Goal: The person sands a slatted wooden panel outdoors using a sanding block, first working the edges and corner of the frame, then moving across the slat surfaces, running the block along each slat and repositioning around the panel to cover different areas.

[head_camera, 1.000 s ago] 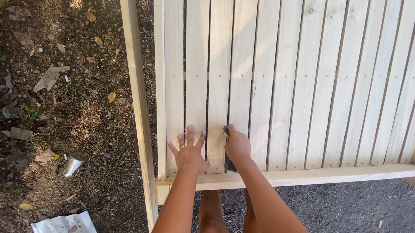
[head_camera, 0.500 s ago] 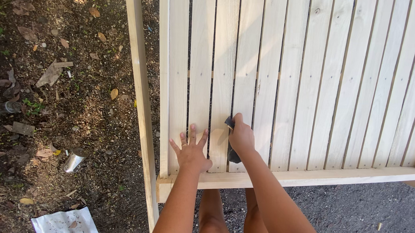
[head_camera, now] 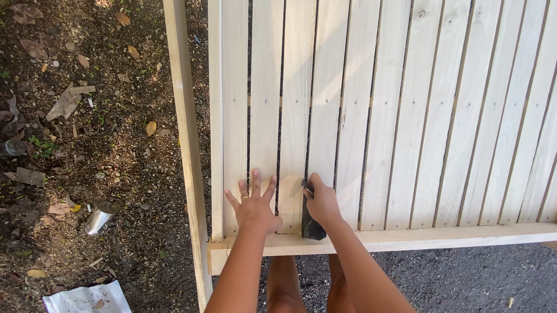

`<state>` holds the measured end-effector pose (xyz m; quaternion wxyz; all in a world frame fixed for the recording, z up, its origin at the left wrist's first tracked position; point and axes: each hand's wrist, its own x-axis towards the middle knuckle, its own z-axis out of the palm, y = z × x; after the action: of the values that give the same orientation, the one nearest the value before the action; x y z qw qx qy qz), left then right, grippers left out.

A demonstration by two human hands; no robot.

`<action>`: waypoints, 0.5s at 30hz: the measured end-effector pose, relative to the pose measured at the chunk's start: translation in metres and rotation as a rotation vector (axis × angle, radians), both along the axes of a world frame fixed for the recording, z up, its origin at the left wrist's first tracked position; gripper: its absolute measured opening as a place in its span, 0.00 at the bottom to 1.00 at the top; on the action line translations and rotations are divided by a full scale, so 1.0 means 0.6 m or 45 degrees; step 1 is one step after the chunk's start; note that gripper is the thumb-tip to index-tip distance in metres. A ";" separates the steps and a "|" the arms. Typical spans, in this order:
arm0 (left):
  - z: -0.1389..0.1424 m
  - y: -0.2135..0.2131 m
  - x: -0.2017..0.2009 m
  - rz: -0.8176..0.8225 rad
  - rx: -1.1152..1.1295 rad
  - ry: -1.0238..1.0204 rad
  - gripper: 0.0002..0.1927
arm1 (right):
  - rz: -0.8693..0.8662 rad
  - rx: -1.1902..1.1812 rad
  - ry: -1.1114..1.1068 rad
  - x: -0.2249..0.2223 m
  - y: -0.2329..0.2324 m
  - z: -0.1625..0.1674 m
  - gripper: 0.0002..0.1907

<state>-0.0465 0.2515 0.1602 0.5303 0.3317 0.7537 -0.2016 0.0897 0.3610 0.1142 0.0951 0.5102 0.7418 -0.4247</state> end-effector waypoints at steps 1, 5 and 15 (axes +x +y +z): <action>0.000 0.001 0.001 -0.002 -0.011 -0.006 0.61 | 0.022 -0.013 -0.007 -0.001 0.003 0.000 0.09; 0.002 0.000 0.003 -0.003 -0.006 -0.006 0.60 | 0.000 -0.008 0.035 -0.005 0.014 -0.002 0.08; -0.004 0.001 0.006 -0.027 -0.036 -0.008 0.59 | 0.030 -0.072 0.089 -0.006 0.029 0.001 0.11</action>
<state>-0.0431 0.2523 0.1576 0.5351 0.3329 0.7455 -0.2170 0.0859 0.3781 0.1146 0.0883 0.4835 0.7383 -0.4619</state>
